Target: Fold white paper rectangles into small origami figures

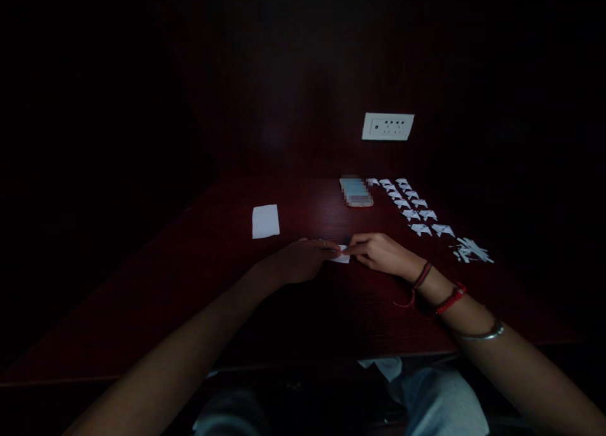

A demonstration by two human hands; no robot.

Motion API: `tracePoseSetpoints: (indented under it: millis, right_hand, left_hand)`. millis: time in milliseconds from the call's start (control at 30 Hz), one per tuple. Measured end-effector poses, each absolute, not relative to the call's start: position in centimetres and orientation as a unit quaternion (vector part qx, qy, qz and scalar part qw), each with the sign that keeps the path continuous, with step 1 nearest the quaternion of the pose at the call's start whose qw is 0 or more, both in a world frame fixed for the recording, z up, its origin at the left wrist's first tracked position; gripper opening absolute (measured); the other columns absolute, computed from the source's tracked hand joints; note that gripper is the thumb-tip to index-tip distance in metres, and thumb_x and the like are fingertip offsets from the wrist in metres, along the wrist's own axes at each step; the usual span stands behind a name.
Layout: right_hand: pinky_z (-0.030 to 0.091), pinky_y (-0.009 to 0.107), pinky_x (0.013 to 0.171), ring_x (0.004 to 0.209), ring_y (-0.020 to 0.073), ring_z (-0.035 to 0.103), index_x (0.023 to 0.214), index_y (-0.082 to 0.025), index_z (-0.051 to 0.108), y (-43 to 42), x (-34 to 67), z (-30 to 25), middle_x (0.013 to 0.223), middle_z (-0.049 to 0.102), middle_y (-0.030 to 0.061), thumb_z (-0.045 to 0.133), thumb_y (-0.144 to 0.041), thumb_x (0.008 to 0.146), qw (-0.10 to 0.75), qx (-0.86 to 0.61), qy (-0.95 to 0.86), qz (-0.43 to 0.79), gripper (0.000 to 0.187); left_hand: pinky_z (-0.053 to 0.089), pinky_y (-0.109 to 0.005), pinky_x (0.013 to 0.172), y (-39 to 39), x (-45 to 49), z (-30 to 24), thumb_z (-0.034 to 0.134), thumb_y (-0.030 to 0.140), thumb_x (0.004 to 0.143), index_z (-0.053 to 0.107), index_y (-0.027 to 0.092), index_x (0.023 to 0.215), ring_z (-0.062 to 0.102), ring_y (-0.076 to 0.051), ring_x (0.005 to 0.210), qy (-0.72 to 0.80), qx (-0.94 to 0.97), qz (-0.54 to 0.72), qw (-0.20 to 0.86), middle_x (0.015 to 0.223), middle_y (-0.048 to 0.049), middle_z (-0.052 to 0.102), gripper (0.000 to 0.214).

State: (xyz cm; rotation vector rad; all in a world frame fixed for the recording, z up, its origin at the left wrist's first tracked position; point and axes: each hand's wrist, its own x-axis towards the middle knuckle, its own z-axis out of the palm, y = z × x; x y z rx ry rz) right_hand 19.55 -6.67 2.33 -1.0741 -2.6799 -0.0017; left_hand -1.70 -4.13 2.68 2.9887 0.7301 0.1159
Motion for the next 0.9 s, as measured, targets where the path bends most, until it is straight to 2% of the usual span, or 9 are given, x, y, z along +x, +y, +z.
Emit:
tracePoseSetpoints:
  millis: [267,433,567,767,900]
  right_hand:
    - [0.036,0.022,0.064,0.07,0.0114,0.052,0.092,-0.019,0.06,-7.0,18.9,2.9,0.08,0.057,0.0036,0.045,-0.013,0.074,0.086,-0.383,-0.918,-0.051,0.024]
    - [0.036,0.023,0.065,0.071,0.0121,0.052,0.085,-0.019,0.062,-7.2,19.1,3.3,0.079,0.058,0.0034,0.045,-0.011,0.071,0.08,-0.374,-0.923,-0.036,0.023]
    - [0.037,0.023,0.066,0.071,0.0122,0.053,0.084,-0.019,0.062,-7.3,19.7,3.4,0.081,0.058,0.0029,0.045,-0.01,0.07,0.089,-0.389,-0.917,-0.024,0.023]
    - [0.038,0.024,0.07,0.076,0.0126,0.053,0.095,-0.017,0.059,-6.4,20.9,3.2,0.086,0.057,0.0046,0.041,-0.014,0.076,0.134,-0.426,-0.894,-0.019,0.026]
    - [0.039,0.023,0.068,0.075,0.0122,0.053,0.1,-0.018,0.056,-5.8,21.0,2.8,0.084,0.057,0.0043,0.044,-0.021,0.077,0.136,-0.405,-0.904,0.012,0.026]
  left_hand:
    - [0.033,-0.025,0.074,-4.3,-1.4,3.0,0.031,0.007,0.075,0.04,0.026,0.113,0.043,-0.013,0.101,0.236,0.971,0.044,0.02,0.12,0.0029,0.041,0.044]
    - [0.034,-0.025,0.072,-4.3,-1.4,3.1,0.032,0.009,0.077,0.04,0.024,0.114,0.046,-0.015,0.096,0.239,0.97,0.039,0.004,0.114,-0.0021,0.044,0.04]
    - [0.034,-0.026,0.074,-4.1,-1.4,2.9,0.031,0.008,0.077,0.04,0.023,0.114,0.048,-0.015,0.094,0.239,0.97,0.047,0.008,0.113,-0.002,0.045,0.04]
    - [0.029,-0.03,0.086,-3.1,-1.8,2.1,0.03,-0.001,0.072,0.035,0.024,0.116,0.033,-0.015,0.113,0.198,0.977,0.069,0.028,0.122,0.0012,0.04,0.051]
    - [0.025,-0.032,0.09,-2.6,-2.0,1.9,0.032,-0.006,0.068,0.033,0.025,0.118,0.025,-0.014,0.119,0.167,0.983,0.063,0.043,0.125,0.0019,0.036,0.059]
